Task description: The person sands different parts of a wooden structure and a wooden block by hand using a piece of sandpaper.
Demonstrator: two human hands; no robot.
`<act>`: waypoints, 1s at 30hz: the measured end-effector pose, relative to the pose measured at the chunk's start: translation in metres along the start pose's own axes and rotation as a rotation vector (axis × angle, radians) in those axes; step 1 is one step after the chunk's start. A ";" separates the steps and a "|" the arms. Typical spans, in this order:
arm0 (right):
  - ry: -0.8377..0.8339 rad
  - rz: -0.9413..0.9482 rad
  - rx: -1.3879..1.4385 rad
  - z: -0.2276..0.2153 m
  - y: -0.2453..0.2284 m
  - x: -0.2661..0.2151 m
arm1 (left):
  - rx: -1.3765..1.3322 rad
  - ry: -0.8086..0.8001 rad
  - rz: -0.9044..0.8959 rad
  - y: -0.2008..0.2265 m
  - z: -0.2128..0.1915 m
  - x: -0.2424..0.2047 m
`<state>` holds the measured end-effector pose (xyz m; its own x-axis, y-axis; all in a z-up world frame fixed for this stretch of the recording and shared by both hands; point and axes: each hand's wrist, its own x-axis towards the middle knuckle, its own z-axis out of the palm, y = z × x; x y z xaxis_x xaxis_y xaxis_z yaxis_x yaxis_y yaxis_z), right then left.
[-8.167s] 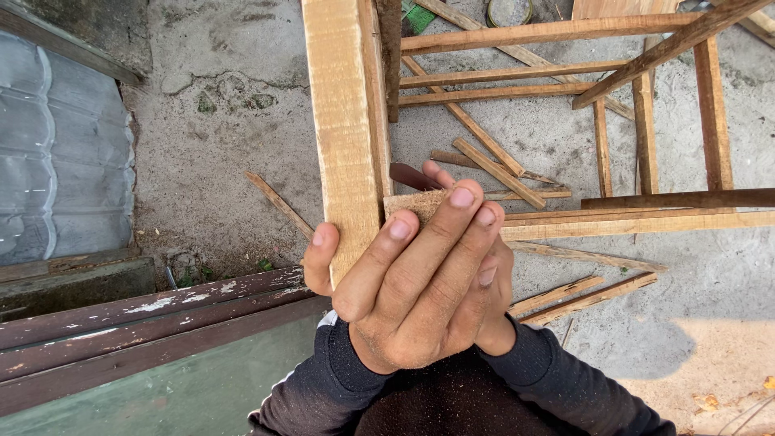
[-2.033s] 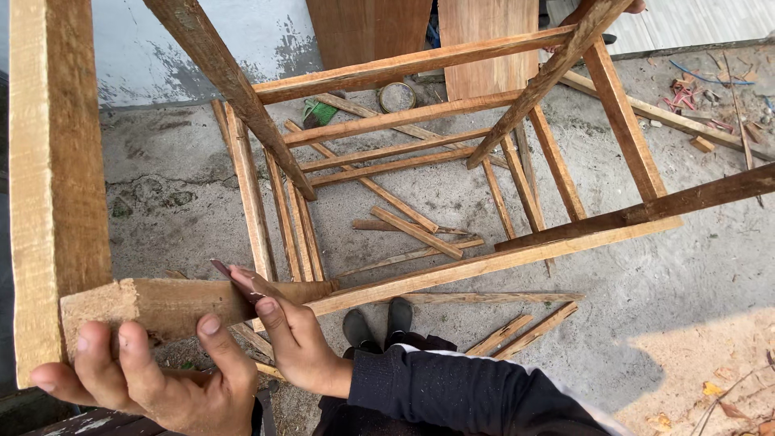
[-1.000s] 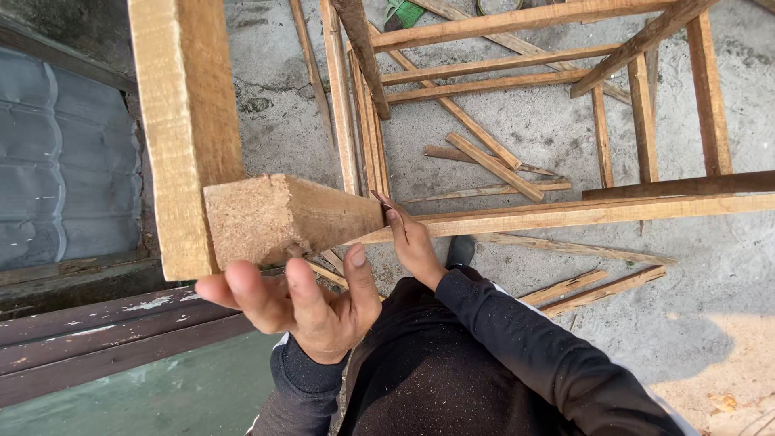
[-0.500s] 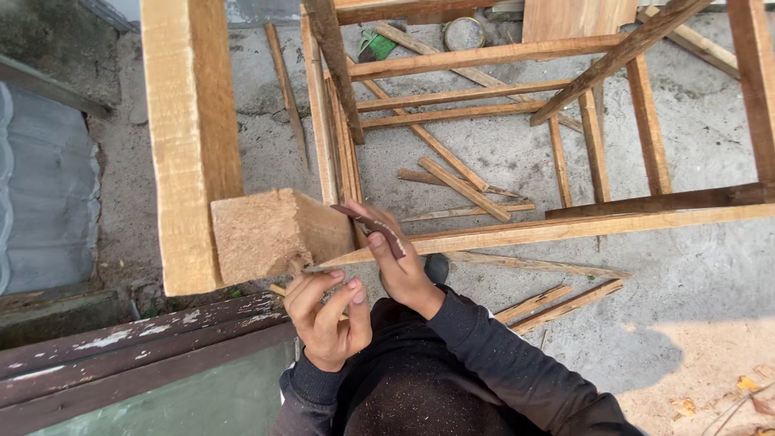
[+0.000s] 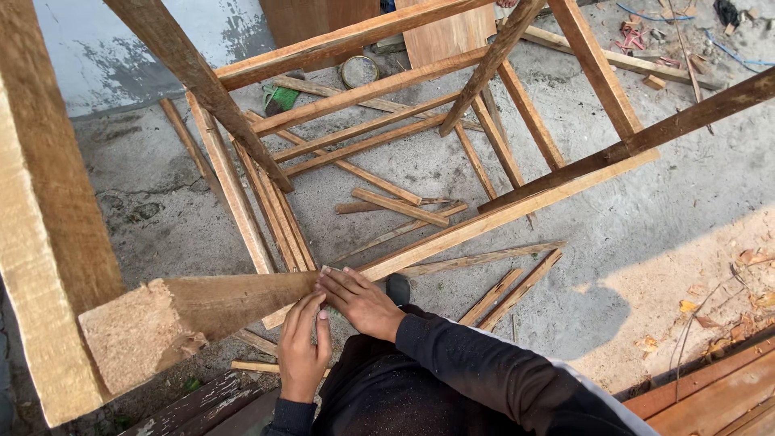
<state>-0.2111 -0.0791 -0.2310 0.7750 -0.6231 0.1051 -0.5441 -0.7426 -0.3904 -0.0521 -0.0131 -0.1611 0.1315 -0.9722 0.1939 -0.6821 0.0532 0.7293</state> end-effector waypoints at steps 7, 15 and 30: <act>-0.085 0.055 0.008 -0.012 0.012 -0.008 | -0.072 -0.155 -0.055 -0.012 0.027 -0.002; 0.056 0.144 0.127 -0.024 0.018 -0.017 | 0.130 -0.280 -0.001 -0.021 0.058 0.006; 0.111 0.269 -0.023 -0.061 0.093 -0.085 | 0.401 -0.302 -0.035 0.018 0.116 0.014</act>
<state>-0.3471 -0.1103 -0.2203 0.5629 -0.8204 0.1003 -0.7334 -0.5518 -0.3971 -0.1456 -0.0525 -0.2212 -0.0146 -0.9976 -0.0680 -0.9114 -0.0147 0.4113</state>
